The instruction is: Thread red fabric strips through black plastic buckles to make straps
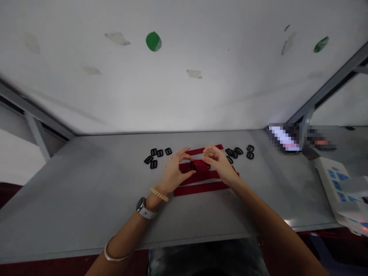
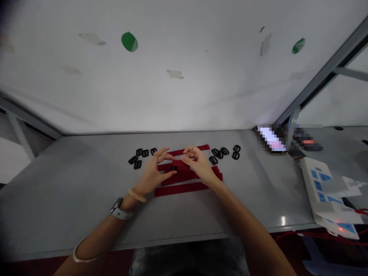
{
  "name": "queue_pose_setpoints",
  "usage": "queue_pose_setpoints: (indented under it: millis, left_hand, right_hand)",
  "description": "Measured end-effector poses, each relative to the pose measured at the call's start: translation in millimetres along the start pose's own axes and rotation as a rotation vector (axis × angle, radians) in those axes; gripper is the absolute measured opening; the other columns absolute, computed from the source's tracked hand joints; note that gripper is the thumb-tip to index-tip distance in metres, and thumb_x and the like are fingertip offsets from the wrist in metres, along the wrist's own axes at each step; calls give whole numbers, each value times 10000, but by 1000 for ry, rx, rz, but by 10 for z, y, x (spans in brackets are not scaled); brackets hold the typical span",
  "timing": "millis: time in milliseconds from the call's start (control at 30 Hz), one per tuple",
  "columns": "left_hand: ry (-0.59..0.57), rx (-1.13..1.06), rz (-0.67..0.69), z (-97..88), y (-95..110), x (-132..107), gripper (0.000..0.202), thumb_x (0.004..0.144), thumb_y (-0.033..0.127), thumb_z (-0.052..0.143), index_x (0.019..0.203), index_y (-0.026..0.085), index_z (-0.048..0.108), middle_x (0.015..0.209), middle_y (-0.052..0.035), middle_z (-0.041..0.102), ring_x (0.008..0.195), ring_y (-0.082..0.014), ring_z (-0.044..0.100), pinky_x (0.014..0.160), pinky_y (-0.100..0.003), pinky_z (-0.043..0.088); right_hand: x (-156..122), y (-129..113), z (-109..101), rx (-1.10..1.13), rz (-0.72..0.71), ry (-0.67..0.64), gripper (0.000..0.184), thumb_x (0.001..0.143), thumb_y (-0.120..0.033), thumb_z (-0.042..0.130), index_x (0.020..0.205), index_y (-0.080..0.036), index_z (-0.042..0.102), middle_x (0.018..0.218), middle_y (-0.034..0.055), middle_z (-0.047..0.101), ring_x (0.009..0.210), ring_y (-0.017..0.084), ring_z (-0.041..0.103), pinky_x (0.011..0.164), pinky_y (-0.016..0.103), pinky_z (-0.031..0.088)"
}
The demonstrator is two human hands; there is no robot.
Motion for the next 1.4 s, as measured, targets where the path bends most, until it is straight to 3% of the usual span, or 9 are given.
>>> queue_pose_setpoints:
  millis: [100, 267, 467, 767, 900, 1000, 1133, 1267, 1400]
  left_hand:
    - [-4, 81, 34, -3, 40, 3, 803, 737, 172, 782, 1408, 283, 355, 1064, -23, 711, 1162, -250, 611, 1050, -484, 398]
    - [-43, 199, 102, 20, 107, 11, 733, 740, 146, 762, 1370, 289, 414, 1057, -24, 710, 1124, -264, 610, 1043, -511, 363]
    - [-104, 153, 114, 104, 108, -23, 724, 769, 114, 714, 1391, 300, 393, 1072, -22, 696, 1038, -222, 654, 1021, -456, 423]
    - [-119, 112, 67, 101, 131, -30, 774, 734, 85, 754, 1392, 312, 415, 1111, -42, 694, 1051, -244, 655, 943, -439, 509]
    - [-130, 53, 77, 122, 165, -45, 790, 729, 100, 765, 1398, 317, 406, 1140, -38, 693, 1081, -248, 654, 971, -456, 507]
    - [-121, 5, 37, 149, 176, -66, 773, 730, 118, 767, 1388, 314, 411, 1245, -53, 661, 1115, -250, 650, 976, -456, 517]
    - [-96, -58, 23, 164, 219, -89, 749, 720, 68, 733, 1366, 291, 427, 1363, -79, 595, 1166, -257, 635, 1003, -467, 514]
    - [-104, -150, 33, 188, 279, -87, 708, 727, 99, 734, 1347, 283, 446, 1213, -64, 677, 1081, -255, 679, 924, -440, 575]
    - [-98, -231, 173, 220, 377, -108, 657, 804, 158, 691, 1372, 345, 417, 1300, -54, 629, 1088, -255, 679, 891, -446, 609]
  right_hand:
    - [-6, -32, -28, -124, -35, 41, 232, 787, -294, 670, 948, -243, 511, 592, -105, 417, 555, 110, 419, 640, 286, 358]
    - [-21, -12, 18, -249, -99, 77, 234, 767, -267, 634, 940, -242, 478, 606, -93, 460, 578, 131, 472, 670, 318, 385]
    - [-63, -33, 89, -399, -166, 108, 200, 776, -217, 589, 930, -254, 468, 598, -79, 467, 575, 147, 465, 675, 336, 404]
    - [-85, -93, 98, -453, -174, 31, 230, 783, -199, 588, 987, -253, 499, 614, -58, 518, 645, 176, 523, 738, 366, 415]
    - [-77, -65, 150, -564, -213, -29, 268, 792, -184, 581, 1035, -246, 487, 656, -48, 553, 689, 192, 555, 843, 428, 410]
    - [-89, -51, 199, -748, -294, 17, 224, 833, -208, 554, 1051, -231, 512, 773, 25, 599, 822, 249, 567, 889, 485, 392]
    - [-168, -25, 315, -926, -414, 40, 292, 889, -203, 440, 1171, -189, 512, 1154, 161, 587, 1127, 333, 477, 951, 546, 359]
    - [-268, -28, 411, -938, -497, 15, 517, 881, -236, 457, 1390, -213, 364, 1377, 146, 473, 1334, 351, 328, 1065, 587, 266]
    - [-336, -71, 453, -761, -514, -19, 529, 932, -294, 407, 1448, -256, 298, 1421, 118, 438, 1382, 322, 286, 1131, 575, 221]
Point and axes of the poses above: each hand's wrist, its own x-axis towards the middle knuckle, its own z-axis out of the palm, y = z × x, the point moved 5 cm from there along x, towards the middle knuckle
